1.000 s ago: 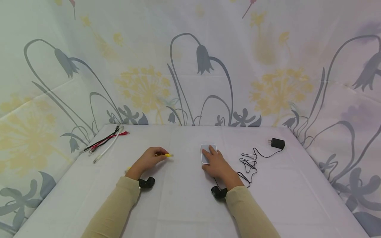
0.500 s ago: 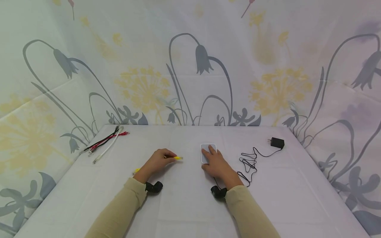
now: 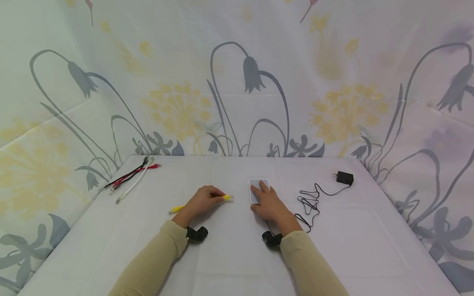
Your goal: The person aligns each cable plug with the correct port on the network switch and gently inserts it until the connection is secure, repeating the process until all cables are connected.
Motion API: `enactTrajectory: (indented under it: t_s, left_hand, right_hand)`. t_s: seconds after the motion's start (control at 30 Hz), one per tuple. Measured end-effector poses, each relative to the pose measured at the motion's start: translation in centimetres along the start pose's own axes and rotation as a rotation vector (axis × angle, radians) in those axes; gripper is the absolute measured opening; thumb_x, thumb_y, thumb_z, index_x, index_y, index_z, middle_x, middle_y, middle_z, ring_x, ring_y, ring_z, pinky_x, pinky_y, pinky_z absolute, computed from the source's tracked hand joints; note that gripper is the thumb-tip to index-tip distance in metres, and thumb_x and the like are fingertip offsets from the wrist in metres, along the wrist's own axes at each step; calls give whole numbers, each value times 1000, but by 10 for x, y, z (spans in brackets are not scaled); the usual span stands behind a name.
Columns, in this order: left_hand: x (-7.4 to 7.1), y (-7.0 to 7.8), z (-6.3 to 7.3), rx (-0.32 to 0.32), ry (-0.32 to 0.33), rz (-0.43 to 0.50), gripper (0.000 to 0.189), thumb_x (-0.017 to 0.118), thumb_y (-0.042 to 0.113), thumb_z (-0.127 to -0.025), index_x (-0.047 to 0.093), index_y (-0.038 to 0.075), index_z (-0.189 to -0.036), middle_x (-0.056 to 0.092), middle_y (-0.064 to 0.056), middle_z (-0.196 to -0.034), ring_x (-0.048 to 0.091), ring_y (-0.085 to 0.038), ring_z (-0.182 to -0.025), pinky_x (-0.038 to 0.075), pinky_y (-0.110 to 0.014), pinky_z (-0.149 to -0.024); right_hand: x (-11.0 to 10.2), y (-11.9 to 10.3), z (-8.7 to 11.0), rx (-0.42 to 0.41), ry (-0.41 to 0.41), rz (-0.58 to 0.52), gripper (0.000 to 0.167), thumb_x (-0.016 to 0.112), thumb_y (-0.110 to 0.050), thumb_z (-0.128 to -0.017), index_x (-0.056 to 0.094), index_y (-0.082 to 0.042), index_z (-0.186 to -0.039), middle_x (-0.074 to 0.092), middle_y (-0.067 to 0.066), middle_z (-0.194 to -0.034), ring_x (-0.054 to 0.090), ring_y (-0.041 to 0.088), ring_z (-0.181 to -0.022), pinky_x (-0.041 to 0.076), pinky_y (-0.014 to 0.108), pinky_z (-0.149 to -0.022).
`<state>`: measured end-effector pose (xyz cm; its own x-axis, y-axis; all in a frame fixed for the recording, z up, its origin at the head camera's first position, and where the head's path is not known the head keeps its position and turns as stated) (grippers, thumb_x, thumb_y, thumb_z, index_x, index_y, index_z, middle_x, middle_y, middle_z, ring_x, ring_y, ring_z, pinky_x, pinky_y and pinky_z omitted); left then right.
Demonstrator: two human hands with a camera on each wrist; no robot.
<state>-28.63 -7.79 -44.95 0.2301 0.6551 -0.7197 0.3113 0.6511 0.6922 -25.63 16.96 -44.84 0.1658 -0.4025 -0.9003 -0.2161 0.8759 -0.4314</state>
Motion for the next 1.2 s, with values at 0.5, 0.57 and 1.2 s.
enactTrajectory:
  t_s: [0.5,0.57,1.2]
  left_hand:
    - [16,11,-8,9,-36,-27,18,64,22,-94,74,12,-105,68,0,-103,61,-17,-101,49,-35,-92]
    - [17,13,-8,3,-38,-19,18,64,22,-94,74,12,-105,68,0,-103,61,-18,-101,49,-36,-92]
    - [32,23,-16,51,-32,-17,17,64,22,-94,75,12,-103,68,-1,-102,61,-16,-98,50,-34,-89]
  right_hand:
    - [1,-1,-2,28,-22,17,67,58,-31,-94,30,-18,-153,13,18,-162,14,53,-143,25,66,-110]
    - [1,0,-2,28,-21,17,66,58,-31,-94,30,-17,-153,13,18,-162,14,52,-143,25,66,-110]
    - [-4,-4,2,14,-9,10,66,59,-28,-94,32,-15,-153,15,21,-161,16,55,-142,25,67,-109]
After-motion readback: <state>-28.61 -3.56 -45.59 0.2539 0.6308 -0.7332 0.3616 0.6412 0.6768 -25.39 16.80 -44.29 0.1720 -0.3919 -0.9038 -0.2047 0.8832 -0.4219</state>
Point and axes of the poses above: each hand's wrist, its own z-axis away from the middle knuckle, its own x-axis out of the palm, y = z × x, the point moved 1 cm from there along -z, towards the middle knuckle
